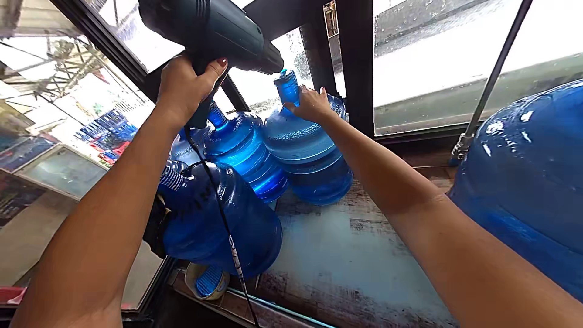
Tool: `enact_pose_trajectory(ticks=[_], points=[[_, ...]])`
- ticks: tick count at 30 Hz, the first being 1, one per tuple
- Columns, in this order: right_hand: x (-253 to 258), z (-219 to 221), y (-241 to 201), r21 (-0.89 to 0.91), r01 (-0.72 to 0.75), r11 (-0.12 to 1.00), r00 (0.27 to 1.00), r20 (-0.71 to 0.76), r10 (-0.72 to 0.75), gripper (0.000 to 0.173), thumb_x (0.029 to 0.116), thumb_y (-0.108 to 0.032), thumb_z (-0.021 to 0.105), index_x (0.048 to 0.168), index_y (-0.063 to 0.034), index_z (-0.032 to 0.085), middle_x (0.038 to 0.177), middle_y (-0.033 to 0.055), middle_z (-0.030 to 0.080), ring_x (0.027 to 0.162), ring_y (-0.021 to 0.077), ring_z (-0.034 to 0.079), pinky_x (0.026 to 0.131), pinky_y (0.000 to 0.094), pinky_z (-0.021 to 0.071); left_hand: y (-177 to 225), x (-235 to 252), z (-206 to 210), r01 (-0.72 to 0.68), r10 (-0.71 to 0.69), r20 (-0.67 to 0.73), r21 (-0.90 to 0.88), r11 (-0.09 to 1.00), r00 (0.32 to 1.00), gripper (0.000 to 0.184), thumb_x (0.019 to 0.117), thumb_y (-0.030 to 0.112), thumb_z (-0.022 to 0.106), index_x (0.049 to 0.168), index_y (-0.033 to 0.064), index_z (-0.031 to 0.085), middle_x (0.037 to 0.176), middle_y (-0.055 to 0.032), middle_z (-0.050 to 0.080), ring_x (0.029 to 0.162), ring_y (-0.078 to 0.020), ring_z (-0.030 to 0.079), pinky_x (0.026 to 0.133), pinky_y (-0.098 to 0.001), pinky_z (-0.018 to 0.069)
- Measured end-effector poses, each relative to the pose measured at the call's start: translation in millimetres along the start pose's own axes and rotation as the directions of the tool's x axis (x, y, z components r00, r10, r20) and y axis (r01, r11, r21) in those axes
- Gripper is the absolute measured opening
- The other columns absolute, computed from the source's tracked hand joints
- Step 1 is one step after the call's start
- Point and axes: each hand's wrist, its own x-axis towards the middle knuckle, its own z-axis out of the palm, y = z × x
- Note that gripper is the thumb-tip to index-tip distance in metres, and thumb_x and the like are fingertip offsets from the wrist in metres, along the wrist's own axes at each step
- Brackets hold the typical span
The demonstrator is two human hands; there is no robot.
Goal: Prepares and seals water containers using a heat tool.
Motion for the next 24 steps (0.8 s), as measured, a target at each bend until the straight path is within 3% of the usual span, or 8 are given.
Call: enact_pose_trajectory(ticks=[3, 6, 9, 11, 13, 24], points=[[-0.5, 2.2, -1.0, -0.009, 0.003, 1.0, 1.0, -0.014, -0.003, 0.078, 0.0963, -0.05, 0.062, 0.145, 0.008, 0.045, 0.139, 0.0302, 0.056, 0.135, 0.0452, 0.05, 0.117, 0.0684, 0.0205, 4.5, -20.8, -13.4, -0.058, 0.058, -0.007, 0.047, 0.997, 0.998, 0.057, 0.0985, 0.053, 0.059, 0.126, 0.0032, 0.062, 0.114, -0.0187, 0.068, 0.109, -0.0275, 0.066, 0.097, -0.0559, 0.049], [-4.2, 3.7, 0.4, 0.039, 0.016, 0.999, 0.997, -0.076, -0.013, 0.087, 0.0943, -0.05, 0.062, 0.15, 0.0114, 0.037, 0.144, 0.0323, 0.051, 0.141, 0.046, 0.044, 0.118, 0.0691, 0.0152, 10.9, -45.4, -15.7, -0.118, 0.124, -0.044, 0.114, 0.986, 0.991, 0.061, 0.098, 0.054, 0.059, 0.127, -0.0003, 0.06, 0.116, -0.0232, 0.067, 0.111, -0.033, 0.065, 0.098, -0.0581, 0.0474], [-8.1, 6.5, 6.3, 0.19, 0.069, 0.979, 0.973, -0.23, -0.024, 0.077, 0.0979, -0.04, 0.052, 0.152, 0.013, 0.034, 0.144, 0.0326, 0.052, 0.141, 0.0447, 0.044, 0.121, 0.0668, 0.013, 16.8, -61.5, -7.2, -0.122, 0.14, -0.089, 0.182, 0.976, 0.986, 0.066, 0.0983, 0.055, 0.057, 0.128, -0.0042, 0.059, 0.115, -0.0282, 0.067, 0.111, -0.0417, 0.065, 0.095, -0.0645, 0.0463], [-10.1, 5.9, 9.2, 0.311, 0.08, 0.947, 0.952, -0.305, 0.02, 0.063, 0.1017, -0.027, 0.041, 0.152, 0.0108, 0.036, 0.143, 0.03, 0.054, 0.141, 0.0403, 0.046, 0.123, 0.0604, 0.0158, 21.8, -66.4, 0.0, -0.112, 0.136, -0.11, 0.2, 0.973, 0.985, 0.068, 0.098, 0.057, 0.057, 0.128, -0.0037, 0.059, 0.114, -0.028, 0.067, 0.111, -0.0436, 0.065, 0.093, -0.067, 0.0462], [-11.7, 6.1, 10.6, 0.414, 0.086, 0.906, 0.921, -0.379, 0.085, 0.055, 0.1021, -0.016, 0.035, 0.15, 0.01, 0.04, 0.138, 0.0288, 0.058, 0.135, 0.0394, 0.052, 0.12, 0.0554, 0.0257, 28.1, -67.4, 6.0, -0.093, 0.119, -0.117, 0.21, 0.973, 0.986, 0.069, 0.0977, 0.058, 0.057, 0.128, -0.0035, 0.058, 0.114, -0.0282, 0.067, 0.11, -0.0454, 0.065, 0.09, -0.0697, 0.0455], [-13.8, 8.0, 11.3, 0.523, 0.094, 0.847, 0.878, -0.445, 0.177, 0.054, 0.1018, -0.011, 0.031, 0.152, 0.0096, 0.038, 0.139, 0.0279, 0.059, 0.134, 0.0384, 0.053, 0.119, 0.0493, 0.0296, 49.9, -65.2, 21.9, -0.023, 0.057, -0.104, 0.297, 0.955, 0.993, 0.068, 0.0991, 0.057, 0.055, 0.128, -0.0045, 0.057, 0.116, -0.0312, 0.066, 0.111, -0.0502, 0.063, 0.089, -0.0715, 0.0443]])
